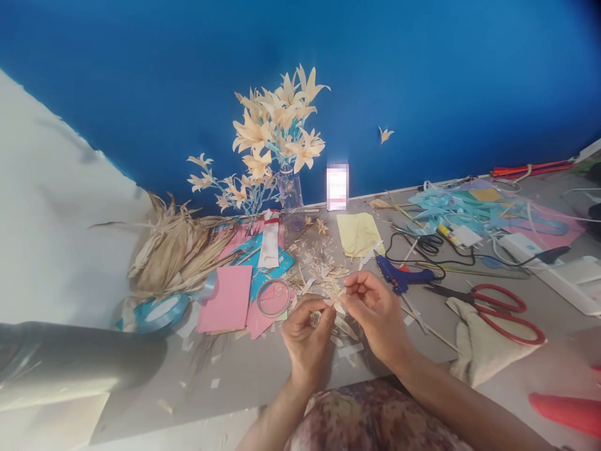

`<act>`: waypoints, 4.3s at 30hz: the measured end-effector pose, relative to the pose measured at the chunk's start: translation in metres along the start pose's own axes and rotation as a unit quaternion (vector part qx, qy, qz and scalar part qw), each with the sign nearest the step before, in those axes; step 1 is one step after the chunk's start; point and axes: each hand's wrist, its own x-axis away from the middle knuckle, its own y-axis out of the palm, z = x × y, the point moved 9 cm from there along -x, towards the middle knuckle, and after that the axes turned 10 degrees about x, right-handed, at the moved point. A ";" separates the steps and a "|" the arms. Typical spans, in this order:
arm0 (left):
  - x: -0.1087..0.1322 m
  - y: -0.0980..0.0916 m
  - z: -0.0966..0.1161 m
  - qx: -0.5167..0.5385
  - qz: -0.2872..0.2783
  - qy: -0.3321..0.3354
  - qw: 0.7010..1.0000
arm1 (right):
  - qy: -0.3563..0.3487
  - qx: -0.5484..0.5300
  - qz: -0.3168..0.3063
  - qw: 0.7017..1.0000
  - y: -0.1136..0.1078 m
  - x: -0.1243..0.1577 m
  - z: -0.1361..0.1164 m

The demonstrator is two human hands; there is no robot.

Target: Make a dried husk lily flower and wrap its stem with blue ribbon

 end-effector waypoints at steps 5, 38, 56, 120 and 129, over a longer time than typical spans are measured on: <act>-0.001 0.000 0.005 -0.046 0.004 0.024 0.999 | 0.002 0.006 -0.028 1.000 0.003 0.002 0.002; -0.003 0.012 0.018 -0.150 -0.062 0.054 0.985 | -0.106 0.179 0.006 0.978 -0.005 0.008 0.000; 0.000 0.024 0.022 -0.226 -0.098 0.118 0.962 | -0.082 0.163 -0.028 0.983 -0.011 0.004 -0.001; 0.000 0.009 -0.039 0.015 -0.107 -0.203 0.973 | -0.026 0.108 -0.079 0.991 -0.013 -0.004 0.008; 0.000 0.017 -0.044 0.078 -0.096 -0.265 0.956 | -0.029 0.099 -0.086 0.991 -0.012 -0.006 0.005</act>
